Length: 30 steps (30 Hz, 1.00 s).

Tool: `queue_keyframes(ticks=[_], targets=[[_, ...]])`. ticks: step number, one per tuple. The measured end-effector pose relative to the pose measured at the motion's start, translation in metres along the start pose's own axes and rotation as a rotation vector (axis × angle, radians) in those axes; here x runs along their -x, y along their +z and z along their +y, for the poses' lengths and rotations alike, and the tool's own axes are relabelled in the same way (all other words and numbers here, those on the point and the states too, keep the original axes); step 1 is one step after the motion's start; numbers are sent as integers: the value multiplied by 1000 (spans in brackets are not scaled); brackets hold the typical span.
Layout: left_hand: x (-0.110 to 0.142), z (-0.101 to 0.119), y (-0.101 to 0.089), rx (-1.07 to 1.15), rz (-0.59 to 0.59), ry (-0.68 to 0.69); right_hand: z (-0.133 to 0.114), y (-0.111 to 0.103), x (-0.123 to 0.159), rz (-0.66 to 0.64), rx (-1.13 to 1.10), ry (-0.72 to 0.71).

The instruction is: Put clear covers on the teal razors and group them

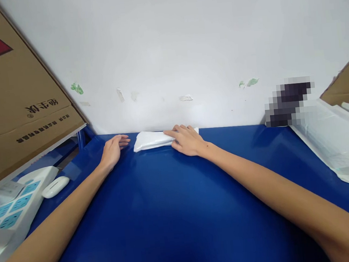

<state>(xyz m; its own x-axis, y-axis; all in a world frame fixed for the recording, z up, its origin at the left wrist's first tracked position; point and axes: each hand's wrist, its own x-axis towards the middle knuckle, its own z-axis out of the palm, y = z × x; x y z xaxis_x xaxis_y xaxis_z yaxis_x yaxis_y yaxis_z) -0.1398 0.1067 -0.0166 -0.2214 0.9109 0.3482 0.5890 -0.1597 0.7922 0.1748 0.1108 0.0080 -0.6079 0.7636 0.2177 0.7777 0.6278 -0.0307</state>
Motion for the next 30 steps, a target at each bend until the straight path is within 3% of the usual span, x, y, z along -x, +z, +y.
queue_keyframes(ticks=[7, 11, 17, 23, 30], targets=[[10, 13, 2, 68, 28, -38, -14, -17, 25, -230, -90, 150], [15, 18, 2, 145, 62, -42, -11, -21, 19, -245, -124, 143], [13, 16, 11, 338, -33, -65, -4, -47, 1, -303, -117, 59], [15, 9, 22, 372, -137, -69, 2, -80, -31, -486, -100, -4], [17, 5, 25, 312, -222, -28, -21, -117, -68, -648, -53, 75]])
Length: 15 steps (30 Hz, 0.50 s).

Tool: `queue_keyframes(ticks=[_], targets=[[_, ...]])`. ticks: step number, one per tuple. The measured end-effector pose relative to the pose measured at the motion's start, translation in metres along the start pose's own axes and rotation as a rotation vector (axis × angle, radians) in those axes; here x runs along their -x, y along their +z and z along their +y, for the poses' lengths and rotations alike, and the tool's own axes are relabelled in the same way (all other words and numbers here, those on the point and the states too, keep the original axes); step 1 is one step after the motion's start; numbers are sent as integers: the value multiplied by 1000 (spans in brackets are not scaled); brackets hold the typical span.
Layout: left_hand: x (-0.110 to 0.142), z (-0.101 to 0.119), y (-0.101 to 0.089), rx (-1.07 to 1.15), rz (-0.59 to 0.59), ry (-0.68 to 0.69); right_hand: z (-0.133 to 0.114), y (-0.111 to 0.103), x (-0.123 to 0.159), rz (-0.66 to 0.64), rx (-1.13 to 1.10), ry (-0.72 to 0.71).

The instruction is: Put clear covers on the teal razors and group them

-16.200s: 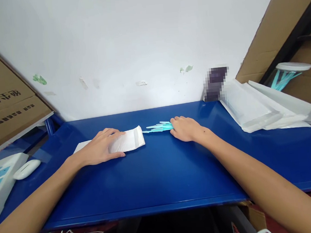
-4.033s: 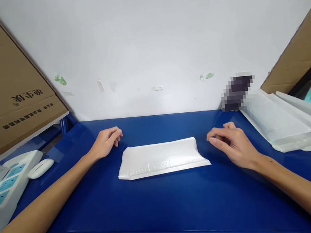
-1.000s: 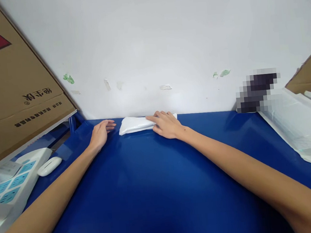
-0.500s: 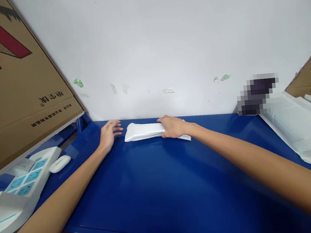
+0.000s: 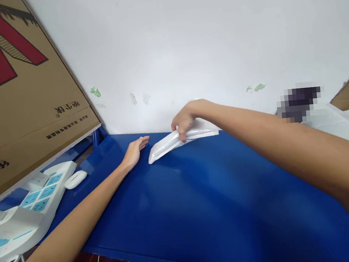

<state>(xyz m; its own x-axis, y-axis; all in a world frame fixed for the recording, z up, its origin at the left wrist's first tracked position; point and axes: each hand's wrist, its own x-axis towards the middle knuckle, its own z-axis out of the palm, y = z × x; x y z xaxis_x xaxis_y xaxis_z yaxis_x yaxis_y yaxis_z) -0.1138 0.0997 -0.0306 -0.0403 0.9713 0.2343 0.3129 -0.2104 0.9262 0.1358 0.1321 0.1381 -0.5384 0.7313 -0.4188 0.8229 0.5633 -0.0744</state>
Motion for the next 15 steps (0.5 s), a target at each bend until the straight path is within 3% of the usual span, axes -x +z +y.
queue_keyframes(ticks=[6, 11, 15], targets=[[6, 9, 8, -172, -74, 33, -12, -24, 7, 35, -221, 206], [19, 22, 14, -406, -156, 120, 1, -35, 12, -99, 10, 109], [24, 26, 16, -562, -249, 190, 24, -40, 18, -87, -82, 231]])
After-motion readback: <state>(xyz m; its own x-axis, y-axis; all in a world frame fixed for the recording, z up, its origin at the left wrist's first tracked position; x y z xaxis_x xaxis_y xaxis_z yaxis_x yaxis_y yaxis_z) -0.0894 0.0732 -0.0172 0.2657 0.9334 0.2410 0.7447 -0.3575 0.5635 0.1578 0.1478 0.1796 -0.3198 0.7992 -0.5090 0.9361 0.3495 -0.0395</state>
